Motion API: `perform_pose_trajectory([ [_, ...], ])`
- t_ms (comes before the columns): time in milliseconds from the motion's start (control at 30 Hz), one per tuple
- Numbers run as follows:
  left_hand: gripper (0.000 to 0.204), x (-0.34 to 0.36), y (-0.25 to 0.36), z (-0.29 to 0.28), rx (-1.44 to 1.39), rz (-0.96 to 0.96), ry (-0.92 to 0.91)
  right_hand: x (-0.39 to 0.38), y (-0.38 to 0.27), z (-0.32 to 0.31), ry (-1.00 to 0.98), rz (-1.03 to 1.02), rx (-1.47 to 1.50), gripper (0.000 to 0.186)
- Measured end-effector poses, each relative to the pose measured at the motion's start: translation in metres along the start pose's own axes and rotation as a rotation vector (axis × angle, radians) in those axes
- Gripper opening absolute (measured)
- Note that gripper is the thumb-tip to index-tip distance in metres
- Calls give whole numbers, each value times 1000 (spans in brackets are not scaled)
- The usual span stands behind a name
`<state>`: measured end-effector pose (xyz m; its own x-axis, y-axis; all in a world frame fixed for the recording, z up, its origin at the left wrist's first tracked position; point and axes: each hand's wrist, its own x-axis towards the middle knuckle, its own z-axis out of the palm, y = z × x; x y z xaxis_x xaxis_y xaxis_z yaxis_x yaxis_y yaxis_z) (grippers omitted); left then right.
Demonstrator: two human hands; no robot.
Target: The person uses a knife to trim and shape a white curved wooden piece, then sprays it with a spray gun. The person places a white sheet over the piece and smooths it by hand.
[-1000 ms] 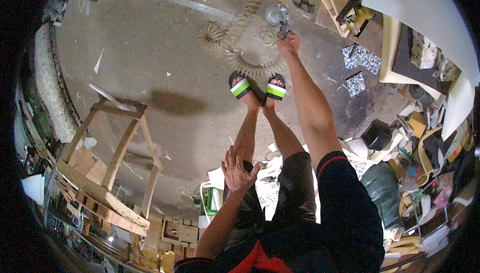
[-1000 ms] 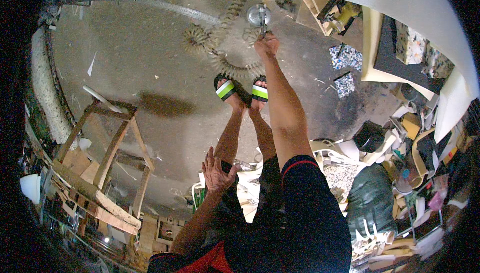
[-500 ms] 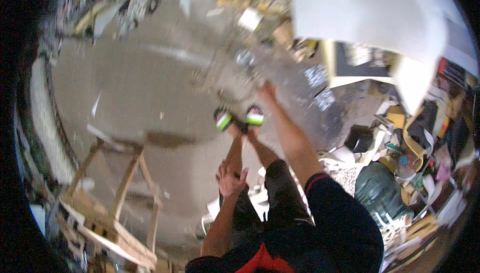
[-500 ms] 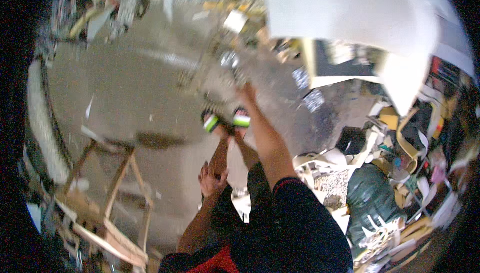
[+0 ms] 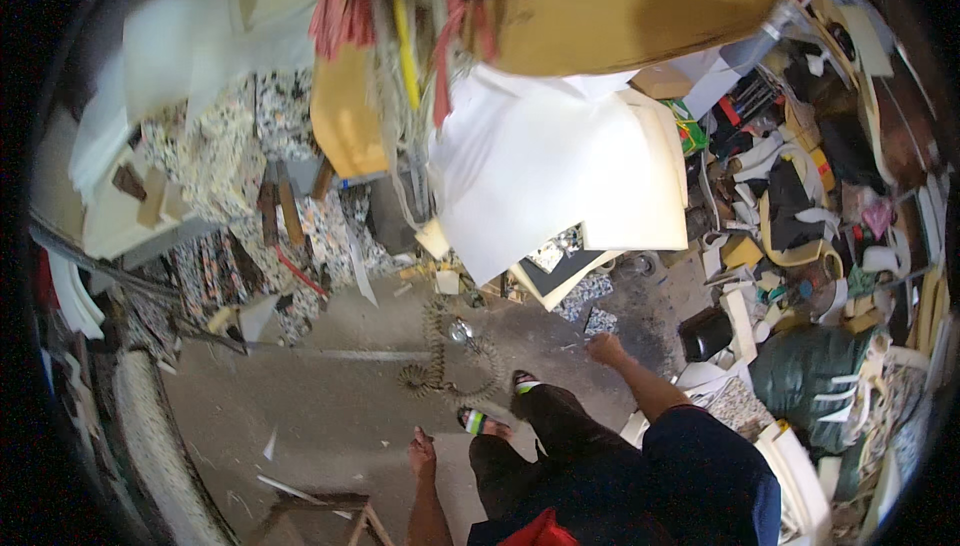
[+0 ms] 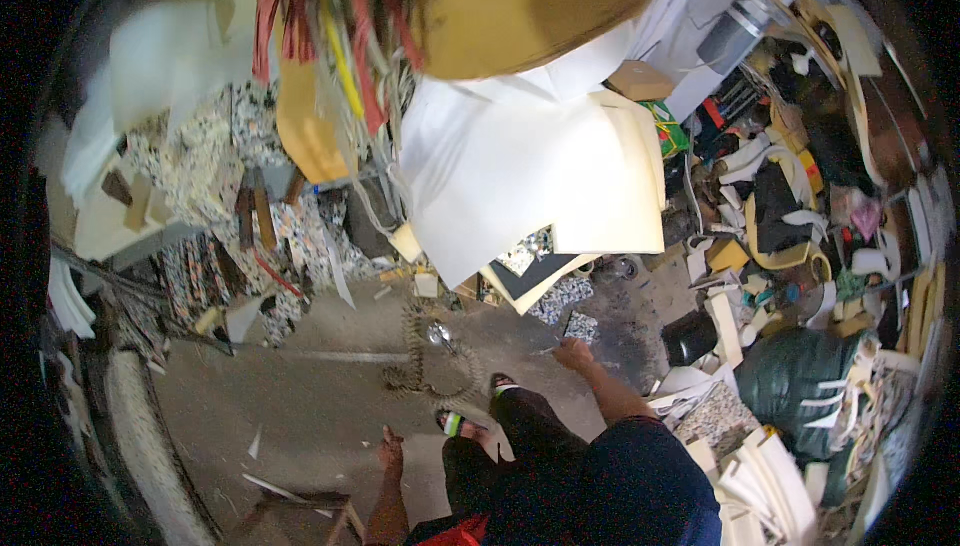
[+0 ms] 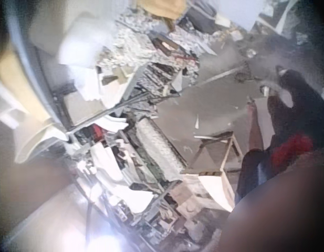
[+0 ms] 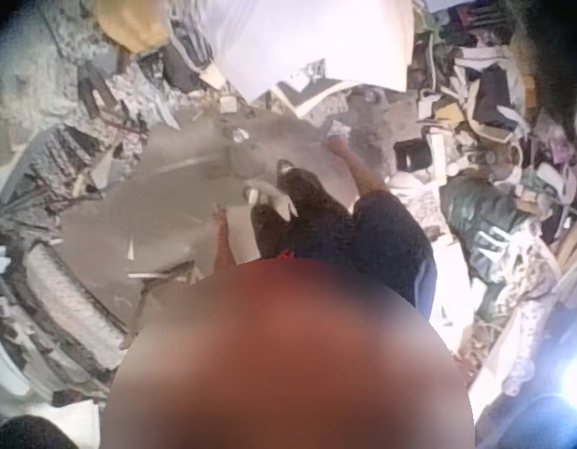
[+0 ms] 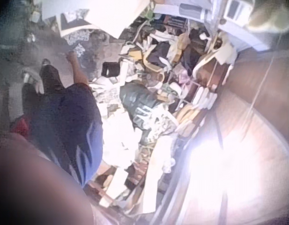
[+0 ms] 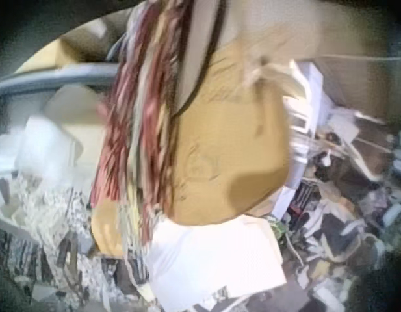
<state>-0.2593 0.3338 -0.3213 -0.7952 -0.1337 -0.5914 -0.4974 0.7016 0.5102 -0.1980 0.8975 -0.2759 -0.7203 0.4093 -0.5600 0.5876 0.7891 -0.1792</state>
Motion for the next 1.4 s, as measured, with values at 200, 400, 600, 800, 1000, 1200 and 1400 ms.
perform_pose_trajectory([
  [200, 47, 19, 23, -78, -212, -111, 147, 76, -95, -203, 651, -208, 408, 35],
  [400, 39, -25, 56, -79, -229, -248, 104, 153, -234, -444, 1026, -442, 585, 50],
  [600, 36, -54, 127, -19, -409, -245, 99, 222, -280, -573, 932, -247, 349, 46],
  [800, 42, -39, 247, 7, -486, 50, 129, 229, -222, -629, 1138, -334, 387, 38],
  [1000, 69, -52, 413, -51, -325, 482, 54, 58, -164, -656, 1396, -721, 288, 19],
  [1200, 126, -135, 566, -92, -68, 1369, 181, -117, -161, -573, 1406, -835, 381, 16],
  [1400, 136, -194, 566, -84, -8, 1685, 368, -228, -166, -485, 1259, -748, 400, 15],
])
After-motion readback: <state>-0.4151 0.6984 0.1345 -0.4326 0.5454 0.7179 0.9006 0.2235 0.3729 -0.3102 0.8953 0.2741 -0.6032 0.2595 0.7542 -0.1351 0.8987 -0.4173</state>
